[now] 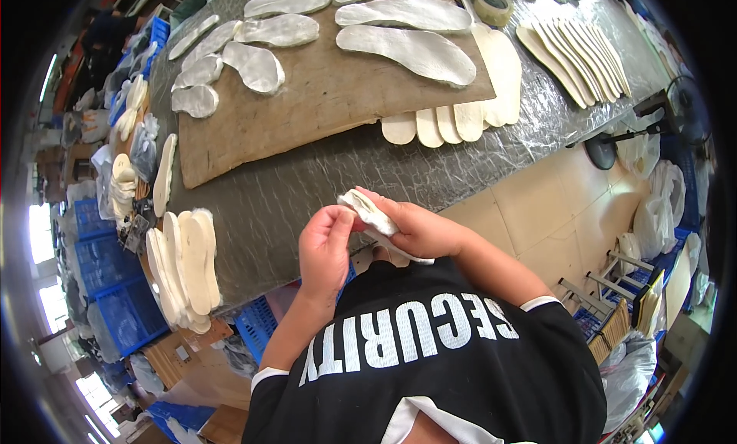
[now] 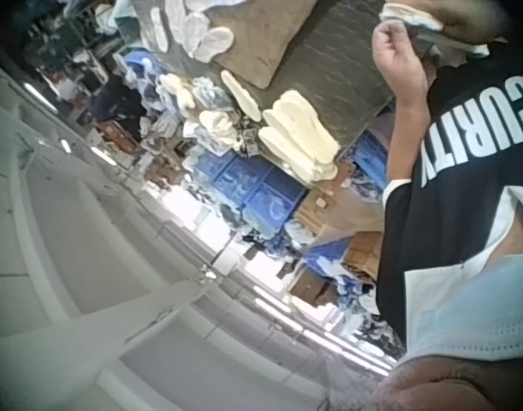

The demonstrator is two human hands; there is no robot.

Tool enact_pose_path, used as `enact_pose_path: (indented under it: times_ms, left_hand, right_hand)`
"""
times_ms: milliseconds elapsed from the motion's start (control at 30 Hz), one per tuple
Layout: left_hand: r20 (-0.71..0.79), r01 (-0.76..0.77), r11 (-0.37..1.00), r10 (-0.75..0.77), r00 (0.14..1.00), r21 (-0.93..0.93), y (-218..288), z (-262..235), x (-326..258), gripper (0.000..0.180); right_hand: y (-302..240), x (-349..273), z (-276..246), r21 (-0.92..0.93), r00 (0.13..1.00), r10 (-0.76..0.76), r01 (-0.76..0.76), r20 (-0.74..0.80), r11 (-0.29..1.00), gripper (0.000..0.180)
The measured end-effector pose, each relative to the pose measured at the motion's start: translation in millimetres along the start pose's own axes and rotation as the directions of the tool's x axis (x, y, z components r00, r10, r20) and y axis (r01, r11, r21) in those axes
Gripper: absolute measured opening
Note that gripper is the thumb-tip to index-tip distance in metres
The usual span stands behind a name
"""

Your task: Processing and handling shoe insoles or components at a factory workstation, including trimming with scissors.

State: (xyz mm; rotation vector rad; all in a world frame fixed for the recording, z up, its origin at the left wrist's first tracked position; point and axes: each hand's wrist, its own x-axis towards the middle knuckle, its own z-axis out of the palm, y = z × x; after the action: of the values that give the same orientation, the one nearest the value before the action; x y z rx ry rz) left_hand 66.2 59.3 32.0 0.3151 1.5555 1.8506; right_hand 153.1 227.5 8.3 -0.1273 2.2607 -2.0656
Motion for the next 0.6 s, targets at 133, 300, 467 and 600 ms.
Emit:
enact_pose_path:
  times_ms: [133,300,467,600]
  left_hand:
    - [0.314,-0.566,0.503,0.500,0.807,0.653,30.8,-1.8,-0.1,0.019]
    - [0.562,-0.721,0.220,0.495,0.663,0.657,43.2,-1.7,12.0,0.031]
    - [0.619,-0.744,0.076,0.502,0.604,0.664,47.1,-3.5,8.7,0.028]
    - [0.681,-0.745,-0.112,0.511,0.524,0.657,43.6,-5.2,4.6,0.025]
  right_hand:
    - [1.5,-5.4,-2.7,-0.009,0.999,0.030,-0.030,0.030,1.000,0.084]
    - [-19.7,-3.9,-4.5,0.058,0.990,0.046,-0.054,0.131,0.997,0.083]
    - [-18.8,-5.0,-4.7,0.046,0.990,0.004,-0.011,0.138,0.999,0.080]
    - [-16.3,-6.3,-0.7,0.035,0.996,-0.027,0.025,0.084,0.999,0.077]
